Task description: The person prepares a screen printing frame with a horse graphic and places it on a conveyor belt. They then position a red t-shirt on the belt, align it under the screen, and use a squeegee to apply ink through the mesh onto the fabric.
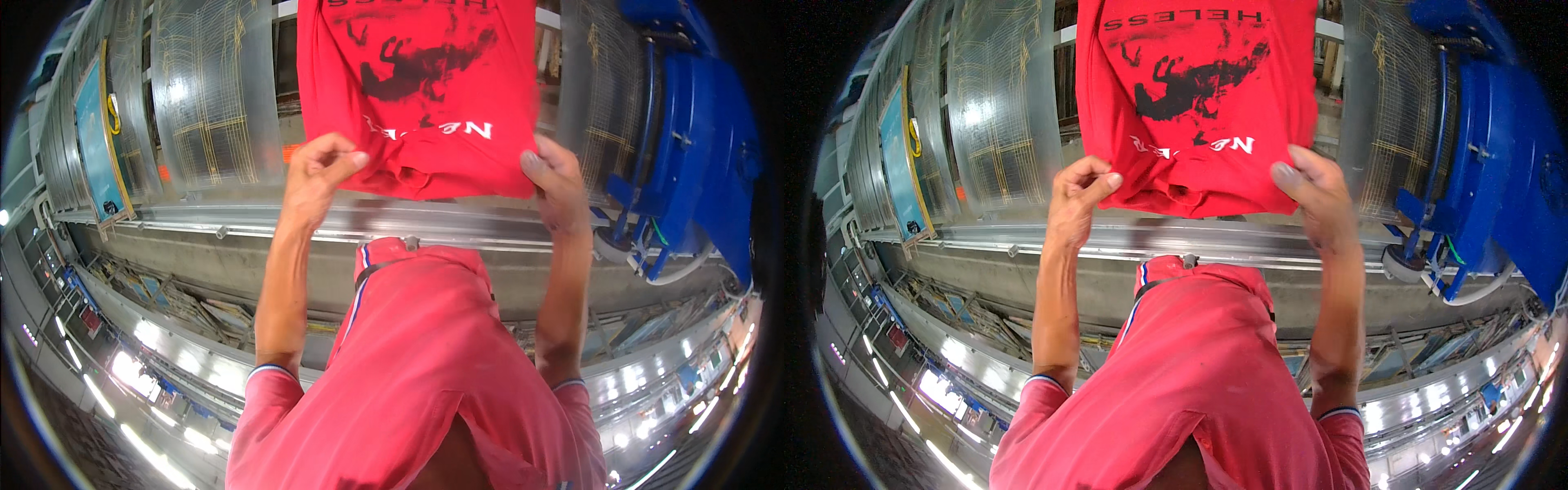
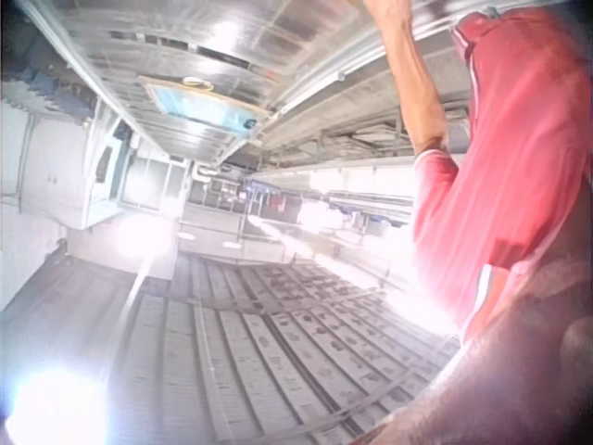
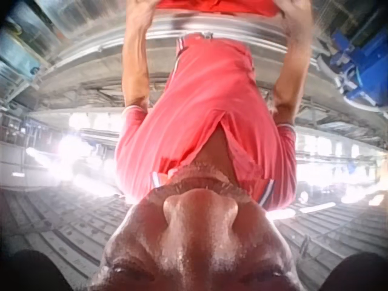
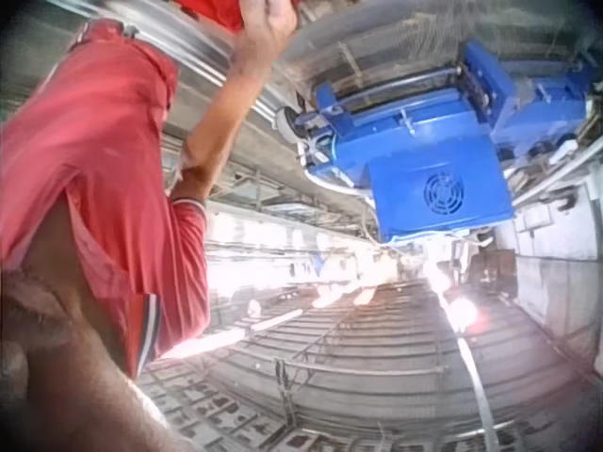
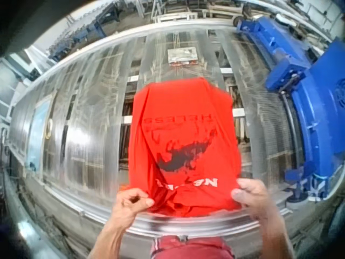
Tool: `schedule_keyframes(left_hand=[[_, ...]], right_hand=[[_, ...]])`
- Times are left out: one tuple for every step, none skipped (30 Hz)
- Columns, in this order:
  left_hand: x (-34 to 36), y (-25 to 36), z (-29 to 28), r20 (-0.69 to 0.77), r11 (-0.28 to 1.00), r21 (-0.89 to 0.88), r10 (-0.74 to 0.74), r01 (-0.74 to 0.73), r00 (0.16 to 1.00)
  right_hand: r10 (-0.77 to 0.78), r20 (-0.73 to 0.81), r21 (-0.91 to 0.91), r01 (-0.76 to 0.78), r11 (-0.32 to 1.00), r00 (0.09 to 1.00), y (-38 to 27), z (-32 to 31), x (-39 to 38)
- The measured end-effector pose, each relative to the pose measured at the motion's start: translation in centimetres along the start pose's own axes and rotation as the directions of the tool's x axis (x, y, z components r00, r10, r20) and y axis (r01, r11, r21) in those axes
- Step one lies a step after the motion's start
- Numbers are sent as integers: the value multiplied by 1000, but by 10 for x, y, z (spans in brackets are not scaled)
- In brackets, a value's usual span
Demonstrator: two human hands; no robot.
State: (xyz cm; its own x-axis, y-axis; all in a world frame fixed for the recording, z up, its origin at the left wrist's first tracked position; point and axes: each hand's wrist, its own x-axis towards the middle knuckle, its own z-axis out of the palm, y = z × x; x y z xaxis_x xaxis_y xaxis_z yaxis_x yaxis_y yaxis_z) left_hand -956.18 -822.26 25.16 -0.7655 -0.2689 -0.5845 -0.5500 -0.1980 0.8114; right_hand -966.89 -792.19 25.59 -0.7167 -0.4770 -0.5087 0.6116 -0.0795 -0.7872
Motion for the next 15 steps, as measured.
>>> schedule_keyframes(left_hand=[[0, -10, -16, -34, 996, 77, 45, -42, 998], [0, -23, -36, -144, 993, 107, -36, 52, 989], [0, -38, -58, -201, 988, 133, -44, 72, 979], [-2, -54, -79, -258, 961, 209, -125, 182, 958], [-5, -71, -96, -306, 925, 275, -173, 261, 936], [-8, -87, -107, -403, 847, 329, -273, 417, 873], [-10, -101, -112, -382, 896, 298, -205, 330, 901], [-11, -111, -112, -411, 913, 258, -191, 315, 891], [-11, -119, -108, -457, 911, 215, -224, 352, 861], [-10, -124, -102, -464, 948, 181, -151, 261, 873], [-9, -127, -95, -486, 942, 244, -85, 229, 870], [-7, -129, -88, -492, 935, 291, -34, 201, 870], [-4, -129, -81, -486, 929, 348, 66, 124, 872], [-2, -129, -75, -499, 935, 326, 47, 137, 865], [-1, -129, -69, -492, 938, 318, 38, 139, 870]], right_hand=[[90, -68, -146, -99, 984, 994, 1, -16, -3], [137, -127, -263, -167, 950, 982, 4, -32, -6], [178, -173, -377, -232, 897, 969, 10, -48, -8], [273, -304, -551, -402, 731, 913, 17, -61, -10], [331, -423, -681, -537, 498, 844, 24, -70, -11], [314, -580, -733, -649, 202, 752, 31, -74, -11], [150, -535, -818, -554, 154, 831, 38, -74, -10], [-37, -489, -871, -487, 59, 871, 44, -69, -8], [-158, -440, -888, -455, -71, 884, 49, -60, -4], [-479, -236, -961, -278, -17, 846, 54, -47, 1], [-581, -68, -993, -113, -42, 811, 58, -32, 9], [-605, -3, -998, -40, -47, 797, 64, -15, 17], [-542, 110, -992, 62, -107, 833, 70, 3, 26], [-472, 217, -973, 151, -174, 855, 79, 19, 36], [-401, 231, -970, 179, -162, 886, 89, 33, 45]])
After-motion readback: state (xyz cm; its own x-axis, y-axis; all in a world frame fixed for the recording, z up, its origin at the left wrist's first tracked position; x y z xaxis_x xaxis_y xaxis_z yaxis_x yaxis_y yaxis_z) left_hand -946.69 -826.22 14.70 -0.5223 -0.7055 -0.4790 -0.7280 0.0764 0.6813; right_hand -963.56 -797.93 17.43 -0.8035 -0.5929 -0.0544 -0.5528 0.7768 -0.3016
